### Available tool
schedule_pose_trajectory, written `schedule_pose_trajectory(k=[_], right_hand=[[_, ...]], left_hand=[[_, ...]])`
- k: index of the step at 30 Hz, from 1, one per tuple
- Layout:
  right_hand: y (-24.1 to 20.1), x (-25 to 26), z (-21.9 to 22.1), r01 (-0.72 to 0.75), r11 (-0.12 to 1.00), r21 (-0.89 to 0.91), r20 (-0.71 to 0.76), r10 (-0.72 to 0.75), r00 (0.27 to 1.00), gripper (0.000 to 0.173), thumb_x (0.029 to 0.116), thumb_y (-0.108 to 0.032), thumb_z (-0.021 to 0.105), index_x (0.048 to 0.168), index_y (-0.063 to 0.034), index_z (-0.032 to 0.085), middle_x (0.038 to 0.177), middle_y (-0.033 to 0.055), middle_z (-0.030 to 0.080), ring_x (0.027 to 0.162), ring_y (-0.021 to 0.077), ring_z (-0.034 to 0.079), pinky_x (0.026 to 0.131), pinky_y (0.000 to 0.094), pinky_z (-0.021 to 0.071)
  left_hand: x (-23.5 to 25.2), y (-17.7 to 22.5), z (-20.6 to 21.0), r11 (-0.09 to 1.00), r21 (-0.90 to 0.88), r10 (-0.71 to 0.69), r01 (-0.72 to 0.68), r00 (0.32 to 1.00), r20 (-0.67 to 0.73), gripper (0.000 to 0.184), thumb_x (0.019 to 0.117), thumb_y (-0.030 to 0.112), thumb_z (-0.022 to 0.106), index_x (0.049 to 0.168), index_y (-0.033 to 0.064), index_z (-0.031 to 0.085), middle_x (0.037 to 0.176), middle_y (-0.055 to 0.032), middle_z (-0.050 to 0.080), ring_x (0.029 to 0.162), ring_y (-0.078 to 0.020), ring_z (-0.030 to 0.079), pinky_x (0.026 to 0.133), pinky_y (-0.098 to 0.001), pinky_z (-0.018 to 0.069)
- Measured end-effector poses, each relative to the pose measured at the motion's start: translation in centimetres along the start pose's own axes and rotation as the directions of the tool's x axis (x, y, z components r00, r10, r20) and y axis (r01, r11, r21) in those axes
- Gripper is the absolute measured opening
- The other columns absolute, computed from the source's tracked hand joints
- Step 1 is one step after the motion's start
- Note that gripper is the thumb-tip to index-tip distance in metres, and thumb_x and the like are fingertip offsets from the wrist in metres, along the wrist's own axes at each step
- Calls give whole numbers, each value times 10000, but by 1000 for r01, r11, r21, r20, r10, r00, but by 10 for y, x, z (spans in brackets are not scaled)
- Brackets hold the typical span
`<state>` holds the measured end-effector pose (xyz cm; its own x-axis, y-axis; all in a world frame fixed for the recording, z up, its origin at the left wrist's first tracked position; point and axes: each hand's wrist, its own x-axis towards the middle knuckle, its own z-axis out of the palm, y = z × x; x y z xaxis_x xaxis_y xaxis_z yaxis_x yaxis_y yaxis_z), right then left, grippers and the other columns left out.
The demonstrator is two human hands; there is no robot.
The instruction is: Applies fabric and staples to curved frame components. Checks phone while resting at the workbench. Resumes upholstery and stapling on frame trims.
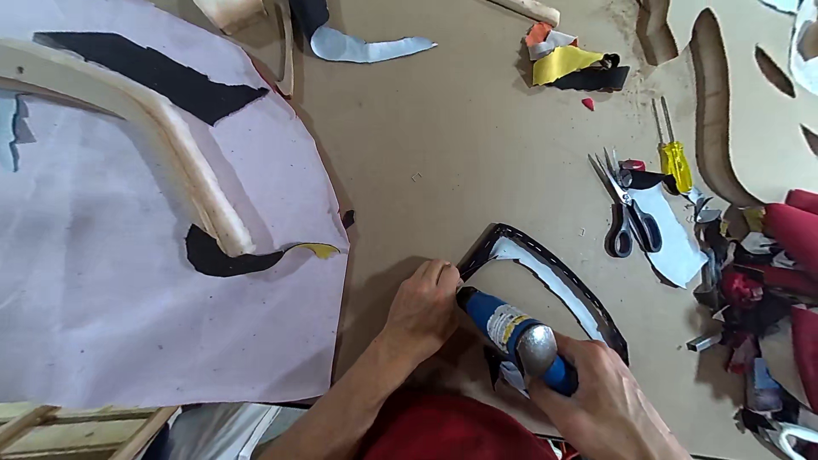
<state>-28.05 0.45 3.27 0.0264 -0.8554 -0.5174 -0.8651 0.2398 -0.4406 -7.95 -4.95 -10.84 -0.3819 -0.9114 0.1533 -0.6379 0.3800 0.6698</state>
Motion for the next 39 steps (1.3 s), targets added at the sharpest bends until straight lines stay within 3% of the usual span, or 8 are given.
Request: schedule_pose_trajectory(k=[7,12,16,20,23,26,33,39], right_hand=[[-7,4,3,0,1000,25,11,0,1000,349,762,-350,698,1065,-193,768,770,-43,721,656,86,681,556,387,553],[-10,1,8,-23,999,-24,-31,22,999,318,743,-360,686,999,-193,774,708,-41,696,613,105,666,524,407,528],[4,-14,-7,-71,995,68,-77,76,994,249,784,-357,721,946,-170,745,727,-36,695,650,85,672,560,382,549],[15,-21,-21,-141,986,86,-112,150,982,244,769,-360,719,928,-176,742,744,-41,695,669,78,670,581,391,546],[16,-14,-19,-123,992,37,-140,127,982,266,772,-382,688,942,-184,742,712,-40,674,624,92,648,535,394,520],[17,-7,-14,-74,997,10,-145,75,987,304,771,-395,669,974,-187,760,704,-43,679,607,99,645,523,401,514],[23,7,-10,-19,1000,12,-77,20,997,366,775,-407,665,1064,-210,774,739,-51,706,631,100,665,544,406,532],[24,18,-12,43,999,0,-96,-43,994,351,766,-417,656,1021,-209,781,708,-61,693,606,76,650,518,375,518]], left_hand=[[7,-8,-11,997,-54,64,-59,992,112,97,842,54,707,934,47,681,966,-97,688,905,-212,713,748,-325,618],[6,-12,-10,992,-86,101,-93,990,103,44,884,67,660,919,49,681,959,-88,685,909,-200,705,769,-309,610],[3,-7,-9,994,-110,12,-5,998,55,178,968,194,568,900,82,689,948,-50,691,901,-169,695,768,-308,605],[6,13,-1,997,77,-5,2,999,32,330,904,332,663,1129,99,731,1072,-97,700,964,-270,697,721,-397,608],[12,16,8,974,207,99,-89,994,-36,167,935,189,648,1012,90,758,1007,-107,691,895,-271,679,701,-362,588],[12,15,14,973,194,145,-121,983,-115,117,890,79,640,896,76,756,969,-104,717,858,-249,690,682,-331,583],[9,12,21,993,114,33,-11,981,-193,169,984,159,586,916,55,701,952,-86,710,893,-219,709,715,-317,602],[11,12,24,996,80,-10,28,977,-213,97,889,76,616,933,36,693,989,-120,711,878,-246,723,662,-342,608]])
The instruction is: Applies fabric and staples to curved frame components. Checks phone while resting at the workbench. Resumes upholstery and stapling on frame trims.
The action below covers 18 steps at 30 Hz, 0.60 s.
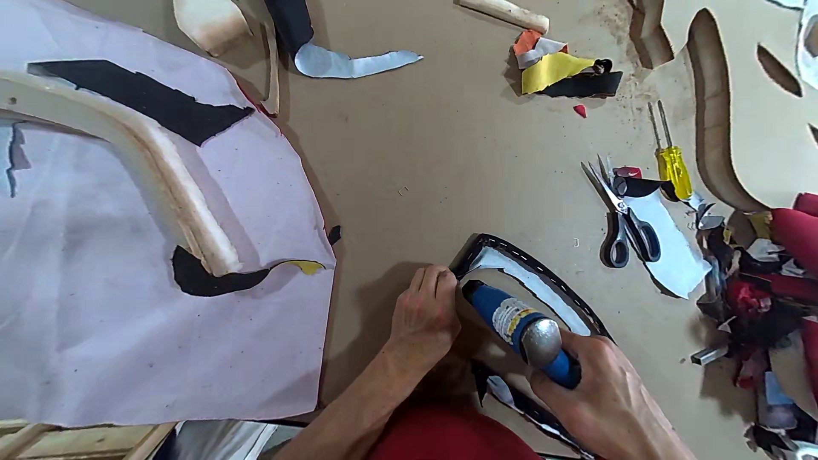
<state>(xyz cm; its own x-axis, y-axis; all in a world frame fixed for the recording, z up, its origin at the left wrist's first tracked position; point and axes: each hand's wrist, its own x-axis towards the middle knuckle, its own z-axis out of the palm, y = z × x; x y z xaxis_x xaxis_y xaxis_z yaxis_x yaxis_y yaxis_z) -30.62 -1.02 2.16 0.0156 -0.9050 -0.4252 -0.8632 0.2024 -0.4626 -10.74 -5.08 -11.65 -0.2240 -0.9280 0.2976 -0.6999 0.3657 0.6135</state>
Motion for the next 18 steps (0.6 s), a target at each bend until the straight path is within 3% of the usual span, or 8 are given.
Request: schedule_pose_trajectory(k=[4,18], right_hand=[[2,7,0,4,1000,23,21,-5,1000,320,766,-439,657,980,-230,769,693,-85,671,590,43,628,504,347,504],[-4,19,2,52,999,-11,47,-52,998,326,785,-459,651,991,-234,767,717,-92,682,616,35,638,525,340,527]], left_hand=[[1,0,0,1000,0,-5,5,1000,3,103,855,53,615,929,39,685,985,-120,703,858,-241,718,625,-334,597],[4,-3,-5,998,-48,-23,26,998,54,66,883,79,638,925,35,665,977,-124,691,854,-250,714,631,-345,599]])
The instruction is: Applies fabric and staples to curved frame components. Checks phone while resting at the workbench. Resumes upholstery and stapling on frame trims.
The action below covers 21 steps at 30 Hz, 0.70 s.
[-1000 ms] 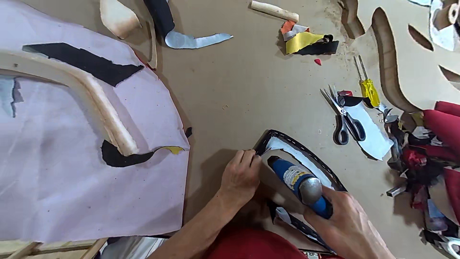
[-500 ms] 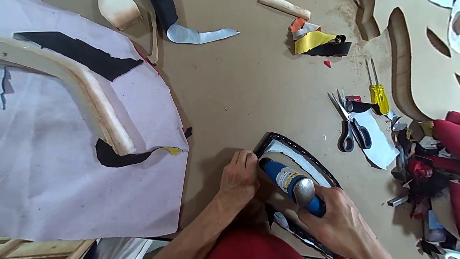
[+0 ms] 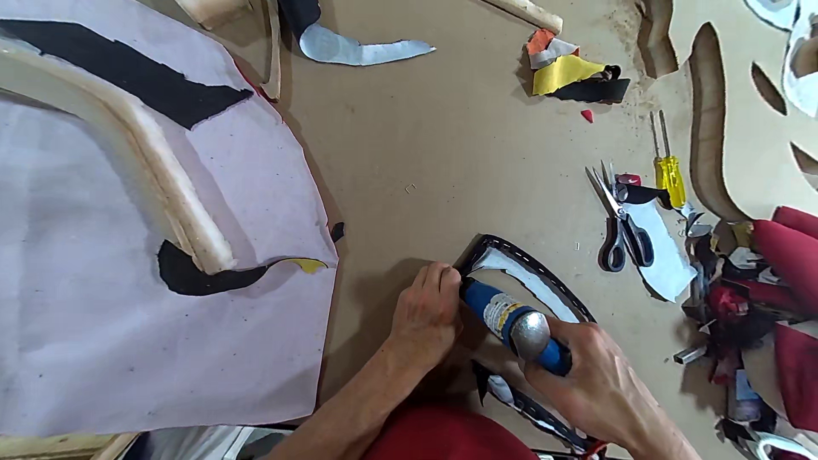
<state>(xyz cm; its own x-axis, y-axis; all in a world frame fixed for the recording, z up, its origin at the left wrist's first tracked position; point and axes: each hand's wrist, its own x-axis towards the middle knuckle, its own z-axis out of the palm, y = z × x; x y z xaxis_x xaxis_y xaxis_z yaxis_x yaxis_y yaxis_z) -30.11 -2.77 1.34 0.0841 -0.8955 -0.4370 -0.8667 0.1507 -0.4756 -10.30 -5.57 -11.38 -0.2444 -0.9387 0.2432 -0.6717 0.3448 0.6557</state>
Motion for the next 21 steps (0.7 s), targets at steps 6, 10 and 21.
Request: schedule_pose_trajectory(k=[6,10,21], right_hand=[[0,-22,-20,-224,974,-28,74,225,972,425,793,-407,693,1141,-169,745,790,13,712,676,182,678,579,485,539],[23,-67,-42,-339,940,-29,39,340,940,489,823,-318,738,1253,-86,713,871,127,744,734,303,708,639,590,549],[219,-144,-33,-575,794,-195,-415,464,782,661,834,-377,703,1402,-54,603,1120,319,685,993,553,661,805,750,482]], left_hand=[[-1,-5,-4,1000,18,7,-8,1000,8,108,962,108,588,943,49,677,965,-105,693,880,-231,715,678,-325,614],[-1,-7,-6,997,57,58,-58,998,9,306,1033,301,519,1081,56,697,925,-77,691,834,-217,696,654,-328,597],[-2,4,-8,936,307,171,-175,984,38,228,969,238,602,849,100,739,776,-50,643,737,-223,653,587,-340,546]])
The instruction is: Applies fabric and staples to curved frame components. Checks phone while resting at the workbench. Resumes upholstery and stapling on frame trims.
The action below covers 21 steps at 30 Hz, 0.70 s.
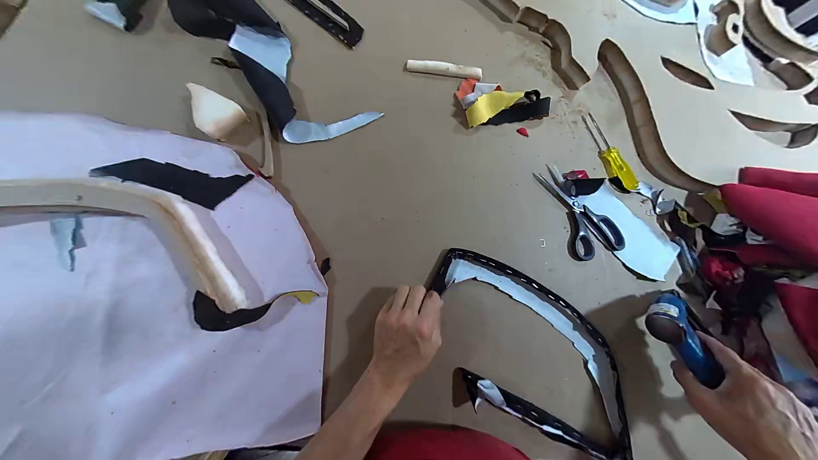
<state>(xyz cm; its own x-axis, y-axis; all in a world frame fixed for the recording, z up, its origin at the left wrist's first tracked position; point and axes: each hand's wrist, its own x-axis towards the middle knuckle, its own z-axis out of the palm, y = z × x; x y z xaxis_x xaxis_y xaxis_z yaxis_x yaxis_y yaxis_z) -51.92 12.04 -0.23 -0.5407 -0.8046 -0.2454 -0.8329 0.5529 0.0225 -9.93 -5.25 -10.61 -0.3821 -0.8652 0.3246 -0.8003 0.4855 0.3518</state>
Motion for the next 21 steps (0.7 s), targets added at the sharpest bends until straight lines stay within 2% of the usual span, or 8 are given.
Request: schedule_pose_trajectory(k=[3,5,7,10,12,13,16,21], right_hand=[[-36,8,-6,150,984,100,-114,-138,984,718,859,-450,685,1414,-6,580,1341,352,561,1229,573,537,961,741,434],[-98,12,-11,330,926,185,-219,-288,932,571,873,-350,716,1332,-19,645,1297,293,612,1167,511,604,891,699,501],[-168,20,-1,536,803,259,-243,-483,841,434,867,-279,757,1255,-91,712,1239,170,675,1118,364,666,866,585,571],[-254,41,34,853,456,254,-320,-793,519,307,882,-262,700,1182,-215,749,1220,2,689,1179,200,636,938,437,567],[-286,54,51,939,277,203,-305,-894,329,277,908,-240,647,1165,-246,748,1255,-42,675,1233,161,602,979,401,540],[-294,60,58,955,227,192,-295,-914,277,275,898,-215,643,1146,-241,758,1251,-49,679,1231,152,601,981,394,533],[-297,67,69,968,180,175,-301,-926,227,262,893,-213,638,1107,-237,787,1258,-61,689,1244,140,596,984,377,530],[-293,65,75,985,131,113,-296,-942,159,283,940,-273,609,1162,-215,774,1317,-40,685,1365,181,535,1100,395,475]], left_hand=[[-10,0,-5,999,26,-27,28,1000,-14,203,952,231,617,883,109,764,892,-68,706,814,-230,696,646,-353,589],[-16,2,-6,998,32,-59,60,998,-34,207,945,233,619,885,100,764,905,-80,713,825,-242,707,672,-369,600],[-20,6,-7,995,51,-83,85,996,-40,215,944,242,618,872,99,762,904,-77,716,830,-247,704,690,-374,598],[-25,9,-11,993,92,-67,71,997,-42,195,946,196,614,887,91,768,921,-76,731,837,-243,706,707,-379,595],[-31,11,-12,993,108,-37,44,997,-63,189,960,185,613,900,89,765,924,-73,737,854,-237,714,726,-368,599],[-33,11,-12,993,112,-21,30,996,-82,199,972,193,607,901,92,764,916,-69,737,851,-234,712,728,-360,595],[-39,7,-7,995,99,7,6,992,-129,210,990,202,598,896,96,754,887,-64,727,833,-222,700,733,-338,581],[-42,4,3,999,-5,-43,43,983,-179,201,988,175,596,885,69,733,887,-77,721,837,-204,713,746,-300,604]])
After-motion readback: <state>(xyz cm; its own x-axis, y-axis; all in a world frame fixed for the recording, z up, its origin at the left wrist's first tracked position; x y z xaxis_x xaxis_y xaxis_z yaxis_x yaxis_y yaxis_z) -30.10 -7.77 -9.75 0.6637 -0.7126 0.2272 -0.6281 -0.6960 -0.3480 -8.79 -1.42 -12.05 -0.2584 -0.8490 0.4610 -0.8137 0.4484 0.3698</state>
